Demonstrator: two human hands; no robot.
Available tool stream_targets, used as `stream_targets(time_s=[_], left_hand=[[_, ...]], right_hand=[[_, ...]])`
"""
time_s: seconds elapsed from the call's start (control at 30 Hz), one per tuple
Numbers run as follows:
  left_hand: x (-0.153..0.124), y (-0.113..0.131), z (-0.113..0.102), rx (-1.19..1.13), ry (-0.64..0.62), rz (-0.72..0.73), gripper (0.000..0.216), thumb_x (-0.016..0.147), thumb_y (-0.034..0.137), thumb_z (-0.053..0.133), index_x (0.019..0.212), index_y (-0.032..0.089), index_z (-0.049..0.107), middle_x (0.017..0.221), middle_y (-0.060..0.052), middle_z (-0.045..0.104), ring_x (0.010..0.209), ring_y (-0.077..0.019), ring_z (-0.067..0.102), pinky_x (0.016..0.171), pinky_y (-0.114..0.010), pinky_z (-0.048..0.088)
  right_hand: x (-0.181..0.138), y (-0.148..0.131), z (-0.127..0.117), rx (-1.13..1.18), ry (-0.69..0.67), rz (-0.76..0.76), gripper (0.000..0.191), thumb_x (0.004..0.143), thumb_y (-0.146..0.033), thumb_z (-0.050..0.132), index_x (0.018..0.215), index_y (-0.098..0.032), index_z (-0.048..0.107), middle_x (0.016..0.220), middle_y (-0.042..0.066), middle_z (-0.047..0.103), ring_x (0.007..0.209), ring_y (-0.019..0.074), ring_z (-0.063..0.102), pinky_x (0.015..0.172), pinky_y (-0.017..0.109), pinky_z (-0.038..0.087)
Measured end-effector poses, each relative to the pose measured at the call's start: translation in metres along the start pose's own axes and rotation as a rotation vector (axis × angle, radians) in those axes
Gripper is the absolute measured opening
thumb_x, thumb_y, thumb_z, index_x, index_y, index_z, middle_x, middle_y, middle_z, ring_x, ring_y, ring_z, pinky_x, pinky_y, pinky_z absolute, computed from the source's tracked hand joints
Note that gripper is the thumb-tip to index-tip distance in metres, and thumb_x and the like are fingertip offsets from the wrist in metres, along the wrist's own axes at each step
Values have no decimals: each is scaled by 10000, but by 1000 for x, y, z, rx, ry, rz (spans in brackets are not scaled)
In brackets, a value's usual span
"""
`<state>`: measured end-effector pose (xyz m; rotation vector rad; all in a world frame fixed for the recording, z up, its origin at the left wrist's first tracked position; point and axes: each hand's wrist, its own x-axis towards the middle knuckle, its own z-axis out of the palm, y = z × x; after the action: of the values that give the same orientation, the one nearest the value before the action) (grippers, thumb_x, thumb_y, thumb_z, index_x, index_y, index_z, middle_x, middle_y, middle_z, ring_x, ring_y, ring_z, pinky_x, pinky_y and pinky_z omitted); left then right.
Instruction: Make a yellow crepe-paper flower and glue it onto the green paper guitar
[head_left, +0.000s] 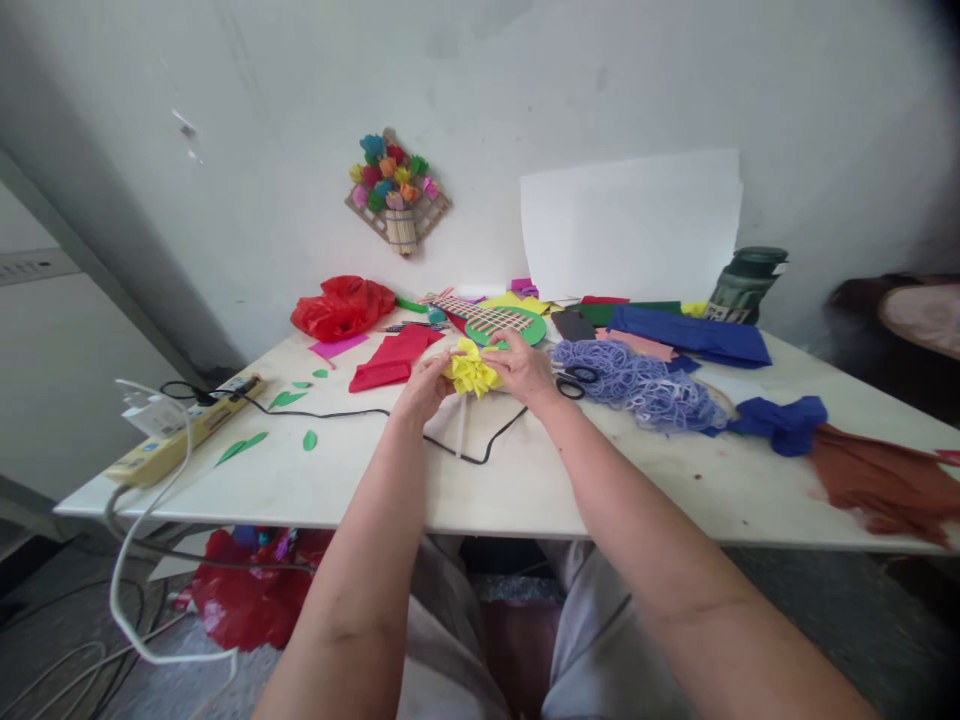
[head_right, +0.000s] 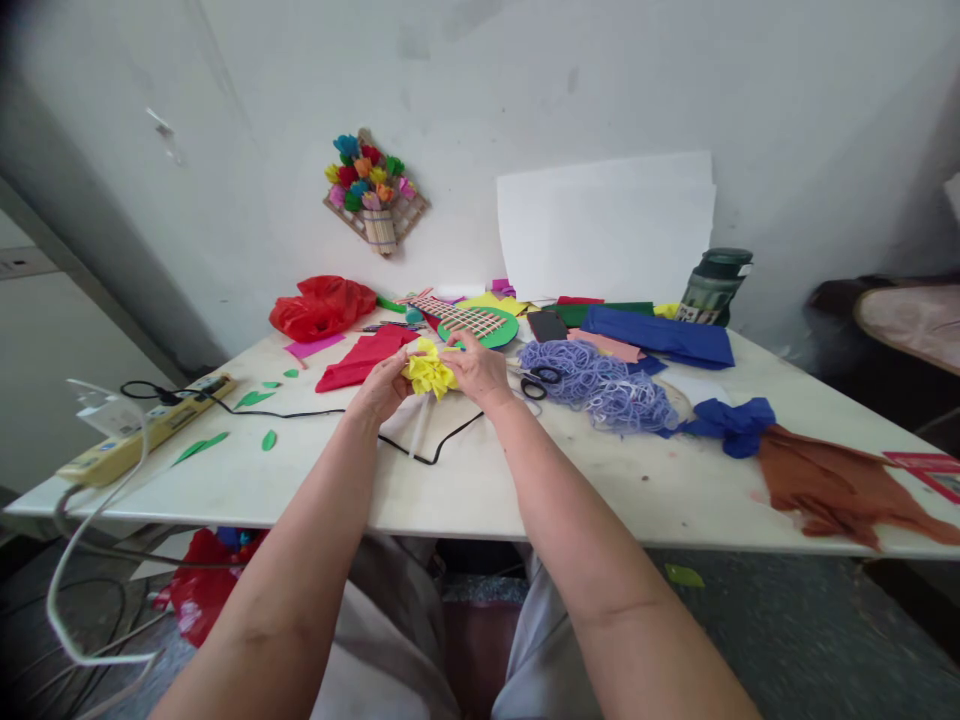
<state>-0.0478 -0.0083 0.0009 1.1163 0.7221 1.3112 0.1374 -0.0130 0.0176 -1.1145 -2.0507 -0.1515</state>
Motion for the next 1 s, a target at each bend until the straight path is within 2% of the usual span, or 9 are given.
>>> stream_targets(time_s=[0.2, 0.33, 0.57, 0.7, 0.87, 1.0], left_hand=[[1, -3, 0, 21, 42, -39, 452, 500, 299, 833, 883, 129, 663, 786, -51, 688, 658, -167, 652, 591, -281, 512], [1, -4, 1, 37, 51, -26, 440, 460, 227, 828, 860, 145, 663, 784, -40, 690, 647, -165, 644, 576, -274, 498], [3, -6, 3, 52, 130, 27, 381, 446, 206, 821, 791, 148, 669, 709, -18, 680, 606, -155, 632, 545, -257, 483], [4, -6, 1, 23, 141, 53, 356, 460, 199, 811, 785, 152, 673, 686, -6, 672, 615, -144, 630, 583, -255, 488], [3, -4, 0, 2, 187, 66, 352, 451, 195, 799, 773, 157, 660, 680, 7, 658, 625, -140, 626, 595, -255, 489], [4, -3, -3, -13, 229, 72, 354, 430, 217, 796, 747, 158, 649, 661, 7, 651, 588, -138, 613, 555, -255, 485]], right_hand=[[0, 3, 5, 14, 17, -38, 252, 880, -278, 503, 1013, -291, 716, 1183, 29, 603, 889, 163, 608, 690, 252, 443], [0, 4, 8, 12, 21, -49, 253, 885, -286, 498, 1015, -302, 714, 1199, 19, 601, 881, 151, 611, 689, 246, 450], [-1, 2, 11, -12, 11, -59, 274, 901, -317, 468, 1000, -284, 722, 1199, 30, 600, 863, 144, 613, 654, 232, 436], [-1, 1, 8, -71, -36, -90, 311, 915, -301, 427, 1077, -326, 691, 1236, 10, 584, 863, 148, 606, 631, 233, 418], [-1, -3, -1, -207, -77, -132, 380, 927, -284, 393, 1252, -346, 579, 1311, 19, 546, 923, 182, 598, 603, 247, 396], [-1, -3, -4, -277, -89, -110, 379, 942, -334, 368, 1259, -327, 576, 1327, 51, 535, 932, 191, 598, 601, 251, 389]])
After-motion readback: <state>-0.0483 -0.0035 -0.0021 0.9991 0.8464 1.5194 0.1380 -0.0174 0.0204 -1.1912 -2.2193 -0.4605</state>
